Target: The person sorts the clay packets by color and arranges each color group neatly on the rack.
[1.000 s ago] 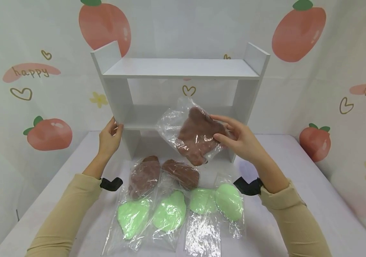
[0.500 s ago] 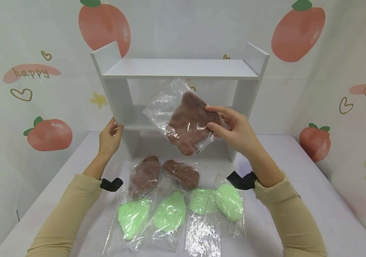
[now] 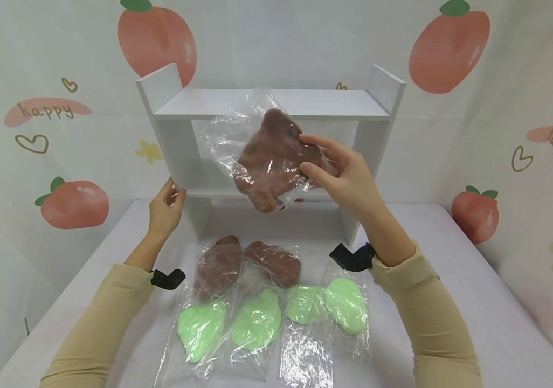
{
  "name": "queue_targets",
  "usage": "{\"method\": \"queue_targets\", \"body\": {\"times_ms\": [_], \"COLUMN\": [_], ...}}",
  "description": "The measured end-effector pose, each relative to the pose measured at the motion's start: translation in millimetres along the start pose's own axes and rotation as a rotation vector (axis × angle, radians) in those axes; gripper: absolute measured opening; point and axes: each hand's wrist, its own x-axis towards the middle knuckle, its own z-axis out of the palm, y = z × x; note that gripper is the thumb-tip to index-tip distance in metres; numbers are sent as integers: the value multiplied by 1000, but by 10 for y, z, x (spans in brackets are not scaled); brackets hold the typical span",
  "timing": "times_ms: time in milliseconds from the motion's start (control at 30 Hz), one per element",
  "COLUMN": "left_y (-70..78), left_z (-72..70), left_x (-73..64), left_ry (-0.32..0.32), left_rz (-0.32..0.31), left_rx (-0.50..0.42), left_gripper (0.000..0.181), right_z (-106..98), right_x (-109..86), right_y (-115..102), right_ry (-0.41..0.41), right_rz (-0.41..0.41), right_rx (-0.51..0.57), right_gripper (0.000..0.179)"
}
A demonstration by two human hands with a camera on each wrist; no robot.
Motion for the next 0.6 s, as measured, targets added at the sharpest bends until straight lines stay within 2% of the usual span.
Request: {"method": "queue_targets", "body": {"times_ms": [400, 600], "left_y": [1, 12], "left_z": [-5, -8], "left_x": [10, 2], "left_ry": [-21, -21], "left_rz": [2, -2], "left_rx": [2, -9], "left_gripper": [48, 49], "right_z": [175, 277], "right_x": [279, 441], "right_y": [-61, -57], "right_ry": [37, 9], "right_rz": [42, 34], "right_rx": [74, 136], "right_gripper": [47, 52]}}
